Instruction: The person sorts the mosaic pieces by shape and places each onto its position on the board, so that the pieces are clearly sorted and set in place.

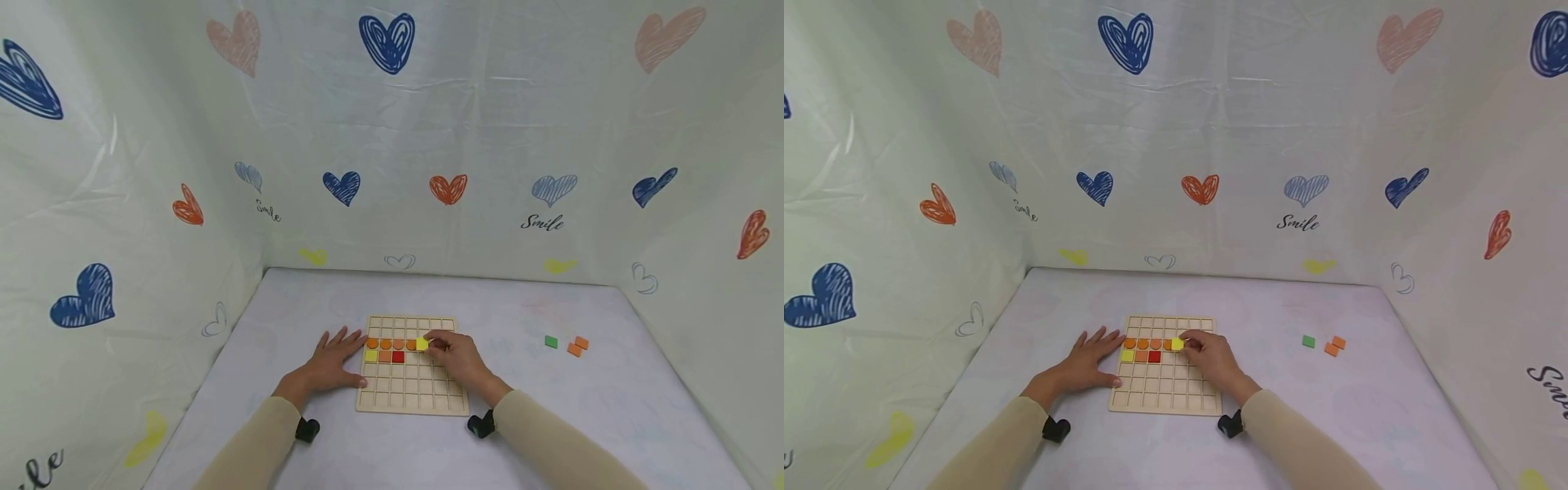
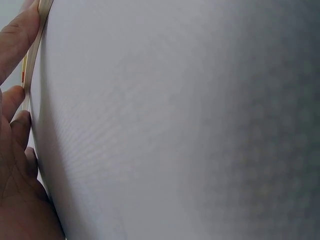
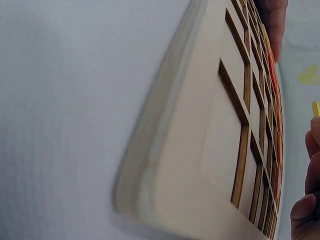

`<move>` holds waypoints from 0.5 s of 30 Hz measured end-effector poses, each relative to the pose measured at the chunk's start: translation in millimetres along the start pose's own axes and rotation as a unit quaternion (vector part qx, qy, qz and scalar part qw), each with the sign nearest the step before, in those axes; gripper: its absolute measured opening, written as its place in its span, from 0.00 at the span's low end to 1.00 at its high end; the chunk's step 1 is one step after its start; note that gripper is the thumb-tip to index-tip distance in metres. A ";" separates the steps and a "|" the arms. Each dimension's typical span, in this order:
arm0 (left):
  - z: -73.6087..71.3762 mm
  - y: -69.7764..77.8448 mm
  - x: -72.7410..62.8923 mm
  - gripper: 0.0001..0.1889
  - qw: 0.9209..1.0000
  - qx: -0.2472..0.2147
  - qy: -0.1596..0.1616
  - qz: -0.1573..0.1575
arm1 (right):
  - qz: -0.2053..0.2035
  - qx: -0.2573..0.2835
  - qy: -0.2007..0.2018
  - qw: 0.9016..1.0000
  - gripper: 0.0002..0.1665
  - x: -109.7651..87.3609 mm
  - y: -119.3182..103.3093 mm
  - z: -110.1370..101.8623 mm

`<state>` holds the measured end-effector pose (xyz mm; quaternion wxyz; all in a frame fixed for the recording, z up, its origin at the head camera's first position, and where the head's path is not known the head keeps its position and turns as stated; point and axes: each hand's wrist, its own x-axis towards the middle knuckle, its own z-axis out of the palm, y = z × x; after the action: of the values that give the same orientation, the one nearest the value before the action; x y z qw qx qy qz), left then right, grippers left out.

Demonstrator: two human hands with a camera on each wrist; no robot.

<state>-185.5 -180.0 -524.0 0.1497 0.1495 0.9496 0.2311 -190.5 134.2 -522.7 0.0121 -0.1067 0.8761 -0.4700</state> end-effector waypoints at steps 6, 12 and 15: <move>-0.6 -0.8 0.1 0.53 1.000 -0.005 -0.001 0.002 | -0.015 -0.002 -0.002 1.000 0.14 -0.3 -0.9 8.7; 0.2 -0.7 0.6 0.54 1.000 -0.002 0.002 -0.002 | -0.021 -0.024 -0.001 0.999 0.13 -3.5 -4.2 13.3; 0.9 -0.7 0.4 0.54 1.000 -0.002 0.002 -0.003 | -0.022 -0.035 -0.003 0.999 0.13 -4.8 -5.5 14.2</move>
<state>-185.7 -180.0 -525.2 0.1486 0.1456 0.9501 0.2326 -183.2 120.5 -526.5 0.0006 -0.1275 0.8893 -0.4393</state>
